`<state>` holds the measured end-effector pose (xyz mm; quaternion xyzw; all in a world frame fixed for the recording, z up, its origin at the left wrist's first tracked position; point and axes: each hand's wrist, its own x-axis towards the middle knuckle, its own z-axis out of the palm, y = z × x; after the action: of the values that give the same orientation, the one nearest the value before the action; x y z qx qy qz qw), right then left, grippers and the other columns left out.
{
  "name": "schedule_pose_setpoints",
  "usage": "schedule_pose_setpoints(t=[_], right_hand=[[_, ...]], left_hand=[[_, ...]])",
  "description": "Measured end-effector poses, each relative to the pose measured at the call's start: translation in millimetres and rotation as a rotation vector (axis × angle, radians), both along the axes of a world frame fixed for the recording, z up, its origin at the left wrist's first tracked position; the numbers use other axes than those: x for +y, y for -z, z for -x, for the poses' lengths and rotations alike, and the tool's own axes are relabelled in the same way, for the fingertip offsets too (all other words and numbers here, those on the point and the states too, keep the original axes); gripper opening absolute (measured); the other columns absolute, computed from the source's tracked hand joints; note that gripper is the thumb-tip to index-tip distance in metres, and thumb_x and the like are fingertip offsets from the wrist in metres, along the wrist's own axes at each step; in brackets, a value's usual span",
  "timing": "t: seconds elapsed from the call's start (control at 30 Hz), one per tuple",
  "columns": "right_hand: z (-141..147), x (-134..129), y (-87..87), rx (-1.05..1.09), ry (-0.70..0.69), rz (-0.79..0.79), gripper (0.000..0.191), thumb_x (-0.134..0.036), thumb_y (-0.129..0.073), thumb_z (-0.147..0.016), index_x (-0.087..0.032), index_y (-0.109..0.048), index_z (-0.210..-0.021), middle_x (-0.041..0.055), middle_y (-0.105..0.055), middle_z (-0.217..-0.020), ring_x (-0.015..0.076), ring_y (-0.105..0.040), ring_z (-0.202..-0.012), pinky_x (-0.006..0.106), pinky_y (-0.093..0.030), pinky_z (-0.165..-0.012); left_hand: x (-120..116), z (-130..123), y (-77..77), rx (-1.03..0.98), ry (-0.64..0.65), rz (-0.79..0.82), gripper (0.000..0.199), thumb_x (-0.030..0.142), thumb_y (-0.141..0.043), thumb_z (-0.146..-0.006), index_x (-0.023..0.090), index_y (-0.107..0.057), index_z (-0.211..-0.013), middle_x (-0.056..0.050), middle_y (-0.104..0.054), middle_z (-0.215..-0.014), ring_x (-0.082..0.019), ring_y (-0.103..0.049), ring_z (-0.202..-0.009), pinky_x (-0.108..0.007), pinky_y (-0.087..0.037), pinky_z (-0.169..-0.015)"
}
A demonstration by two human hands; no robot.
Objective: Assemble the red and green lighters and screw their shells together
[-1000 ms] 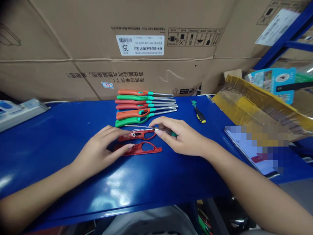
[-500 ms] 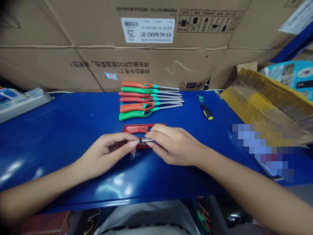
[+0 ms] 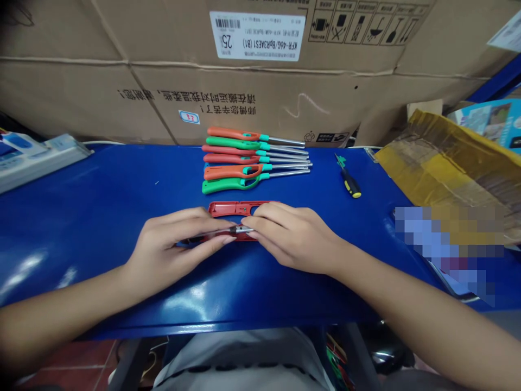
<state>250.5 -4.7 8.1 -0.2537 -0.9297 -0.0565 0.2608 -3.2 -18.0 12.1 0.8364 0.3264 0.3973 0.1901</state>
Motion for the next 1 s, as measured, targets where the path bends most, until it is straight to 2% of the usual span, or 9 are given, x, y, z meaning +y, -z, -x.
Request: schedule_pose_setpoints(t=[0.23, 0.43, 0.57, 0.73, 0.9, 1.0], right_hand=[[4, -3, -4.0, -0.039, 0.000, -0.035, 0.020, -0.022, -0.055, -0.100, -0.017, -0.067, -0.115, 0.0074, -0.075, -0.102, 0.0189, -0.070, -0.091, 0.029, -0.055, -0.075], [7, -4, -3.9, -0.009, -0.049, -0.044, 0.018, -0.018, -0.056, -0.099, -0.011, -0.069, -0.110, 0.0087, -0.075, -0.099, 0.0180, -0.069, -0.089, 0.028, -0.053, -0.077], [7, -6, -4.7, -0.023, -0.033, -0.044, 0.020, -0.019, -0.056, -0.099, -0.010, -0.070, -0.110, 0.0088, -0.075, -0.096, 0.0180, -0.068, -0.085, 0.028, -0.051, -0.071], [7, -8, -3.1, -0.061, -0.041, -0.115, 0.019, -0.013, -0.055, -0.097, -0.008, -0.070, -0.108, 0.0088, -0.074, -0.092, 0.0188, -0.066, -0.082, 0.029, -0.049, -0.069], [8, -8, -1.6, -0.082, -0.025, -0.134, 0.020, -0.013, -0.052, -0.098, -0.008, -0.069, -0.108, 0.0086, -0.074, -0.092, 0.0191, -0.066, -0.081, 0.030, -0.047, -0.066], [7, -8, -3.1, -0.096, -0.021, -0.092, 0.028, -0.010, -0.050, -0.098, -0.010, -0.064, -0.121, 0.0072, -0.074, -0.096, 0.0179, -0.066, -0.083, 0.029, -0.045, -0.064]], left_hand=[[0, -1, 2.0, 0.027, 0.035, -0.050, 0.014, 0.016, -0.070, -0.092, 0.018, -0.075, -0.104, -0.003, -0.075, -0.090, -0.012, -0.069, -0.080, -0.021, -0.056, -0.076], [4, 1, 6.7, 0.007, 0.102, -0.205, 0.017, 0.014, -0.074, -0.088, 0.015, -0.074, -0.106, -0.004, -0.074, -0.084, -0.013, -0.068, -0.075, -0.027, -0.056, -0.074], [6, 3, 8.4, 0.058, 0.105, -0.281, 0.022, 0.012, -0.073, -0.088, 0.014, -0.073, -0.110, -0.004, -0.072, -0.080, -0.015, -0.066, -0.072, -0.030, -0.055, -0.072], [7, 5, 12.2, 0.095, 0.135, -0.366, 0.024, 0.009, -0.074, -0.086, 0.011, -0.071, -0.110, -0.006, -0.072, -0.082, -0.016, -0.066, -0.074, -0.031, -0.054, -0.070], [5, 1, 7.5, 0.074, 0.136, -0.253, 0.014, 0.011, -0.073, -0.088, 0.010, -0.073, -0.102, -0.007, -0.072, -0.080, -0.015, -0.066, -0.072, -0.029, -0.054, -0.070], [2, -3, 1.1, 0.021, 0.092, -0.096, 0.005, 0.014, -0.074, -0.088, 0.011, -0.075, -0.093, -0.005, -0.074, -0.080, -0.012, -0.066, -0.071, -0.024, -0.053, -0.070]])
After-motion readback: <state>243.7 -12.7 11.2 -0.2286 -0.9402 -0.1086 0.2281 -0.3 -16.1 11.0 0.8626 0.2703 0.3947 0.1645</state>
